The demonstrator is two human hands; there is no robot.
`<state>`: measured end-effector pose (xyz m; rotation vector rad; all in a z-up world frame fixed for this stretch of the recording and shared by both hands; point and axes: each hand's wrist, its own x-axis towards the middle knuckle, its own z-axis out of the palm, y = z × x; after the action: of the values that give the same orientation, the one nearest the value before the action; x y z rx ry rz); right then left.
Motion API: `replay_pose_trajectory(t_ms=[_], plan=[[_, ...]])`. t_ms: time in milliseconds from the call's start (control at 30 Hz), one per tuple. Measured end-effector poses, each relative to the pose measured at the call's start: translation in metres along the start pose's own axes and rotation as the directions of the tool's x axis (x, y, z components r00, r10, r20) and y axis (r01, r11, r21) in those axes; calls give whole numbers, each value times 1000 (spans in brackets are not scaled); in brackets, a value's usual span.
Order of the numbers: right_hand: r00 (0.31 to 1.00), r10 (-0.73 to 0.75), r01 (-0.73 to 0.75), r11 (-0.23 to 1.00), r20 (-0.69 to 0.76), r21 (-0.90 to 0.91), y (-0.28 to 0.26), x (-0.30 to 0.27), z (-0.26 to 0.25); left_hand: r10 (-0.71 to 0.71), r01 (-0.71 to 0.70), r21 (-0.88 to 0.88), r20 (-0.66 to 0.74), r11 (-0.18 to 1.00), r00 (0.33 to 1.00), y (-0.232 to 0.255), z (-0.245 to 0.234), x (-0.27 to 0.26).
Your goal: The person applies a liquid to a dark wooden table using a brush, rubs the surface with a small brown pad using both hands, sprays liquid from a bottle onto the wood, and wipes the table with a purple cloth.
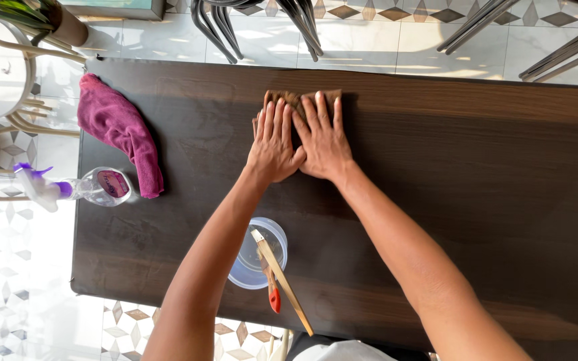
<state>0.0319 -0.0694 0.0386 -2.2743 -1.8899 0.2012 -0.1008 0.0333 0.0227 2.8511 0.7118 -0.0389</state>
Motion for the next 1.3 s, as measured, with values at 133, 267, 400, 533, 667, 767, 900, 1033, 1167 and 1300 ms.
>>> replay_pose_trajectory(t_ms=[133, 267, 400, 533, 667, 767, 900, 1033, 1167, 1300], plan=[[1000, -27, 27, 999, 10, 18, -21, -50, -3, -57, 53, 51, 80, 997, 995, 32, -2, -47], [1000, -14, 12, 995, 14, 103, -22, -107, -11, -75, 40, 162, 216, 986, 973, 86, -4, -74], [986, 85, -94, 994, 145, 59, -16, -159, -21, -35, -5, 102, 381, 995, 924, 131, -1, -85], [985, 149, -159, 978, 83, 132, -7, -170, -27, 39, -40, -3, 354, 999, 934, 138, 14, -71], [965, 178, -192, 980, 190, 55, 8, -152, -28, 52, -18, -127, 270, 992, 961, 125, 34, -57], [974, 143, -157, 985, 174, 66, 35, -118, -28, 33, -8, -149, 166, 989, 986, 114, 41, -23], [995, 95, -98, 991, 36, 92, 85, -83, -17, -10, 18, -114, 78, 993, 997, 109, 46, 42], [978, 204, -206, 975, 36, 79, 134, -62, -15, 10, 1, -99, 103, 995, 995, 126, 35, 105], [959, 279, -282, 957, 39, 73, 153, -93, -18, 36, -30, -61, 104, 998, 994, 165, 34, 108], [924, 364, -373, 925, 116, 70, 143, -141, -32, 63, -57, -45, 140, 997, 988, 202, 36, 74]])
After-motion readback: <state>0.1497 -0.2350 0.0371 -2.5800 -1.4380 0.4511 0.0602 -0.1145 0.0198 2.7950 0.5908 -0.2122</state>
